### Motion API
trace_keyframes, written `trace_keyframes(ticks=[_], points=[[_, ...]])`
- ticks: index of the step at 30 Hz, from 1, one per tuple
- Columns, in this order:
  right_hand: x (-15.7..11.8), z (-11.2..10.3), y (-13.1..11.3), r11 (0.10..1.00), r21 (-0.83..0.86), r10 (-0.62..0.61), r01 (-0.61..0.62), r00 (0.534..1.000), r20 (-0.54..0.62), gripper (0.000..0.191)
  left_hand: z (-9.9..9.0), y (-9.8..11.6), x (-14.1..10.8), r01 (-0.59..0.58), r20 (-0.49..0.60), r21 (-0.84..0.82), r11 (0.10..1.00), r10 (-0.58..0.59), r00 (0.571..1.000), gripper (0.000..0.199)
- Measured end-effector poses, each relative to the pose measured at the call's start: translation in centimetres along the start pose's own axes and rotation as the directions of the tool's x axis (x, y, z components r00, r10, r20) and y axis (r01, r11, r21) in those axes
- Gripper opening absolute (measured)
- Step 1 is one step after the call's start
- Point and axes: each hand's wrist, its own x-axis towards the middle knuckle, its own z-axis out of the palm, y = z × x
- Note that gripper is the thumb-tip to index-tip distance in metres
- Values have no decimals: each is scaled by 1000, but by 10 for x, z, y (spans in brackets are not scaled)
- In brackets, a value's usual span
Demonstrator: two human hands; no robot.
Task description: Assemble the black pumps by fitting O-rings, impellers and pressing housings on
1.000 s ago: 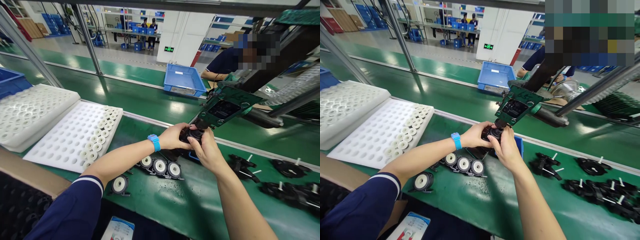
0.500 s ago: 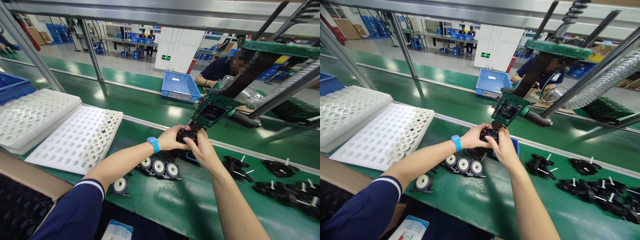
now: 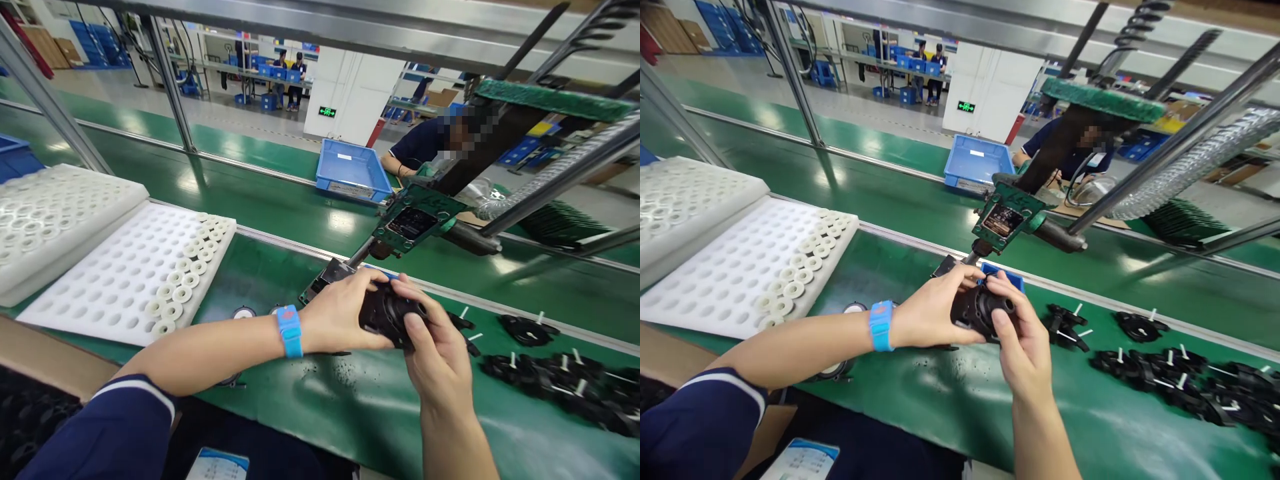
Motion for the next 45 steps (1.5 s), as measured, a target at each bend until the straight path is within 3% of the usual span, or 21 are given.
trace_keyframes(ticks=[3,8,11,15,20,23,26,29,34,39,45], points=[[-33,4,-15,988,154,51,-27,987,-151,31,5,26,-25,-46,-6,78,996,47,999,80],[-57,9,-30,995,90,-23,43,977,-213,28,12,44,-51,-102,-19,151,983,106,994,78],[-62,10,-36,988,45,-136,148,969,-207,24,14,44,-58,-124,-41,172,977,133,990,77],[-63,9,-41,992,-15,-126,125,974,-191,21,12,41,-60,-110,-53,147,983,119,991,76],[-52,1,-36,978,41,-202,203,979,-26,21,6,38,-60,-12,-7,11,1000,12,1000,81],[-38,1,-27,983,-24,-184,184,983,-11,21,4,28,-52,1,-65,-23,1000,-2,998,78],[-20,9,-12,991,-119,-76,66,994,-82,33,4,7,-36,-12,-132,-37,999,7,991,72],[3,19,6,991,-132,-20,1,990,-138,45,3,-18,-12,27,-127,-124,992,-43,991,71],[38,25,26,984,-178,-17,-18,981,-192,45,1,-55,23,45,-107,-308,950,-82,991,75],[54,28,31,964,-267,-43,11,993,-114,44,-5,-79,38,47,-95,-331,943,-82,992,75],[62,27,29,932,-348,-111,98,994,-19,39,-22,-81,41,37,-11,-329,944,-43,999,83]])
